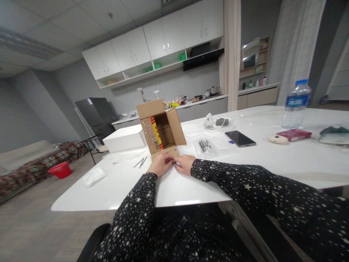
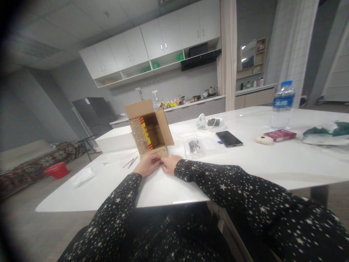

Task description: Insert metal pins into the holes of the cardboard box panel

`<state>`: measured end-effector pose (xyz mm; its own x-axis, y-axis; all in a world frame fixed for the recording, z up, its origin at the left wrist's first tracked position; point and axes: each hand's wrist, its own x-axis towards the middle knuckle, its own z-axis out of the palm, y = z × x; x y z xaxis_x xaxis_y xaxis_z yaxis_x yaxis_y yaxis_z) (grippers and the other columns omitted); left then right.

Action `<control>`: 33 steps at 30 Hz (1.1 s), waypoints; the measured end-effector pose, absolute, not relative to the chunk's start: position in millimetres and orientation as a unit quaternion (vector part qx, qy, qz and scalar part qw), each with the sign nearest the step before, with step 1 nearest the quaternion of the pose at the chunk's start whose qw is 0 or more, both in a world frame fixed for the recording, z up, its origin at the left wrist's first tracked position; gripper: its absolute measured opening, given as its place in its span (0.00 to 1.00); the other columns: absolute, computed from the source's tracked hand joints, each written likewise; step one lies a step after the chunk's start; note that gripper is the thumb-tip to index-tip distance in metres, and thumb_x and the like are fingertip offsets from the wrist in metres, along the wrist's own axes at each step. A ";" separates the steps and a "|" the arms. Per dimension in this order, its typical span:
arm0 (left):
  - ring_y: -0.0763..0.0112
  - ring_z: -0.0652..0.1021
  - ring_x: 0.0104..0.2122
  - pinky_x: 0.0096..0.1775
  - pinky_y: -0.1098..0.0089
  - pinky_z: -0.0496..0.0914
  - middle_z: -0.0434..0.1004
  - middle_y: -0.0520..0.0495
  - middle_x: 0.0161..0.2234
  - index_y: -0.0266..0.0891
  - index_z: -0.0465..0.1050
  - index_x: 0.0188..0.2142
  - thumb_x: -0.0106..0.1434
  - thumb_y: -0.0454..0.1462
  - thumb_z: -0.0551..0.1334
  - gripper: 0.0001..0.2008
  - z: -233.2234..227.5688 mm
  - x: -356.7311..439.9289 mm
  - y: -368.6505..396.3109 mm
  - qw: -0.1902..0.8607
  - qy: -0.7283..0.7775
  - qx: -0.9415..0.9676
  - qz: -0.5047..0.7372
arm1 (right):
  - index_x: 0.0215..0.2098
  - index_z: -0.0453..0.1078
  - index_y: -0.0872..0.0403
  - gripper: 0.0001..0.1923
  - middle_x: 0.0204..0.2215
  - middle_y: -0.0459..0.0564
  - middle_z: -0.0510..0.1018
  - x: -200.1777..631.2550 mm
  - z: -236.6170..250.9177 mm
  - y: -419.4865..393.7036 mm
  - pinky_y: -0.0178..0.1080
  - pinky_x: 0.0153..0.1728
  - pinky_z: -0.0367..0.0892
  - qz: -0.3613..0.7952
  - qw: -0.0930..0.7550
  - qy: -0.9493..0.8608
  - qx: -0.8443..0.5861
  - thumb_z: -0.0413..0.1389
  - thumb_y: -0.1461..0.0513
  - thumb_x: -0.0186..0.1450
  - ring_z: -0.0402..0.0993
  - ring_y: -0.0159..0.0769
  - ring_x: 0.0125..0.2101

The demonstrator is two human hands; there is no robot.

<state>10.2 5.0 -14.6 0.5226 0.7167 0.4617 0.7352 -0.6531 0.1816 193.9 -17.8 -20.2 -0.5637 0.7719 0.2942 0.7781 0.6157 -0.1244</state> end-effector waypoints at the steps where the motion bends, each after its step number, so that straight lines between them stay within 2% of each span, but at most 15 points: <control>1: 0.71 0.73 0.31 0.36 0.71 0.67 0.74 0.49 0.31 0.40 0.77 0.33 0.59 0.34 0.59 0.07 -14.7 10.0 5.2 0.019 -0.414 -0.873 -0.255 | 0.46 0.69 0.50 0.16 0.40 0.51 0.79 194.0 -19.9 -18.1 0.38 0.36 0.64 -0.010 0.161 -0.884 -0.439 0.46 0.56 0.65 0.75 0.41 0.40; 15: 0.69 0.74 0.33 0.38 0.69 0.68 0.76 0.48 0.30 0.39 0.76 0.32 0.57 0.33 0.59 0.07 -11.1 11.7 1.5 0.018 -0.422 -0.869 -0.258 | 0.49 0.69 0.50 0.17 0.43 0.52 0.78 194.2 -19.5 -18.8 0.38 0.38 0.64 -0.004 0.161 -0.883 -0.440 0.46 0.56 0.66 0.75 0.40 0.41; 26: 0.71 0.74 0.30 0.35 0.70 0.68 0.75 0.49 0.30 0.39 0.75 0.33 0.55 0.32 0.59 0.07 -10.9 12.3 -0.3 0.016 -0.436 -0.859 -0.268 | 0.49 0.68 0.50 0.17 0.43 0.51 0.78 194.5 -18.5 -19.7 0.37 0.39 0.64 -0.001 0.159 -0.884 -0.440 0.47 0.56 0.66 0.75 0.39 0.41; 33: 0.66 0.75 0.37 0.42 0.66 0.69 0.76 0.47 0.35 0.39 0.74 0.34 0.57 0.34 0.58 0.07 -10.1 10.8 1.2 0.066 -0.474 -0.826 -0.297 | 0.49 0.67 0.50 0.17 0.41 0.51 0.78 194.6 -12.8 -24.3 0.37 0.38 0.63 -0.007 0.152 -0.887 -0.436 0.46 0.58 0.66 0.75 0.39 0.40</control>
<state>10.8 1.2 -10.1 0.3745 0.7444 0.5528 0.8223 -0.5421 0.1729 194.6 -24.3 -12.8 -0.5735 0.7710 0.2769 0.7756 0.6198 -0.1196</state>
